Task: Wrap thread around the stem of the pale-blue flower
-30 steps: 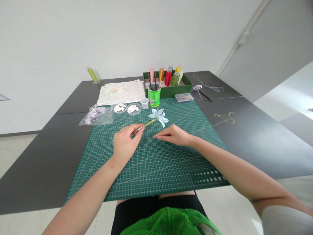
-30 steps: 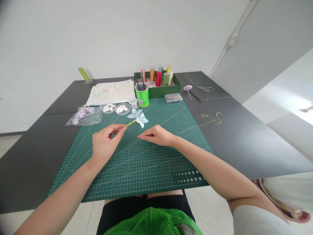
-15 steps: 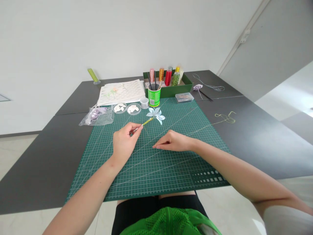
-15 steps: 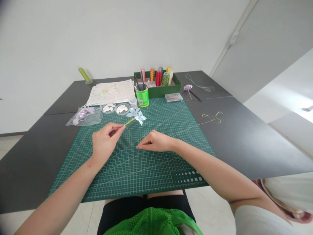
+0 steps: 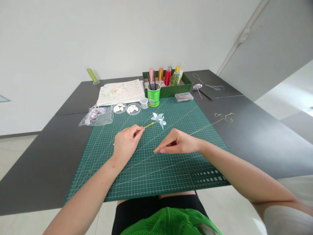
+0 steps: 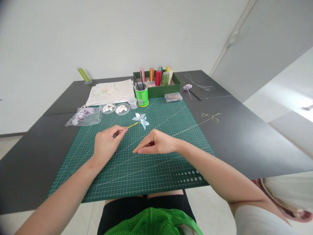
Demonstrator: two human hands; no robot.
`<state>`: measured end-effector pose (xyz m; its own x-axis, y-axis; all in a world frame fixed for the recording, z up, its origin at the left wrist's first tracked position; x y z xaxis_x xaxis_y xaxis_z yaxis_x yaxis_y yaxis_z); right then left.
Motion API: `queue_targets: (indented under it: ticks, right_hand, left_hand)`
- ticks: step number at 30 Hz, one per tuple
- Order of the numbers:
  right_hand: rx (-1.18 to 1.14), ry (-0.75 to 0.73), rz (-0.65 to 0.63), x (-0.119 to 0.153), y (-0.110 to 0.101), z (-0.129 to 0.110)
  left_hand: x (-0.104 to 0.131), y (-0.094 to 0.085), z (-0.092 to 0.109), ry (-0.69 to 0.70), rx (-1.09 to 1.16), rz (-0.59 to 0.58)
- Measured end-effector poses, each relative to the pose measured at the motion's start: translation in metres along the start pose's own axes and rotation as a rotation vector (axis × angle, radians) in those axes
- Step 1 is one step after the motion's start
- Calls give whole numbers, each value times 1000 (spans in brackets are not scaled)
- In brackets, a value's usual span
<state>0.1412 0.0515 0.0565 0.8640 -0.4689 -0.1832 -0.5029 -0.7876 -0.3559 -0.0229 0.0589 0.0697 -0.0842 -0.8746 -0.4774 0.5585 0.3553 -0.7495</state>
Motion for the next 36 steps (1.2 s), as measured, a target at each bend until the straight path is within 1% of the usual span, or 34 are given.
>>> queue_targets:
  ticks: [2,5,8,10,13,16,19,21,26,36]
  right_hand:
    - [-42,1,41,2,-7,-3]
    - [-39,-14,123,6,-21,-8]
    - [9,-38,151,10,-31,-16]
    - [33,-12,158,12,-35,-18]
    - [60,52,181,15,-41,-16]
    - [108,79,213,15,-47,-10]
    - [160,108,240,14,-54,-1]
    - [194,122,258,13,-58,4]
    - [238,133,287,11,-63,10]
    - [238,188,252,11,-62,34]
  left_hand:
    - [1,5,1,32,-34,-36]
    - [3,11,7,119,-87,-98]
    - [6,17,15,209,-117,-171]
    - [7,20,18,243,-117,-210]
    - [10,22,21,274,-95,-239]
    - [13,25,26,331,-53,-261]
    - [16,25,34,418,-22,-253]
    - [18,24,37,452,-9,-248]
    - [19,24,38,456,26,-259]
    - [19,22,40,444,97,-275]
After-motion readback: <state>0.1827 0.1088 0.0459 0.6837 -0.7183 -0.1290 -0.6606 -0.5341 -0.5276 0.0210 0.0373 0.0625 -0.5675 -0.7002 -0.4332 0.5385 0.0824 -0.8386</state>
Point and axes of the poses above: each hand's wrist, its own x-axis away from the middle knuckle, its own y-axis out of the palm, z = x × y, the point moved 8 cm from there along -x, towards the middle knuckle, and after that the axes turned 4 degrees about -y, right-handed, at the moved point
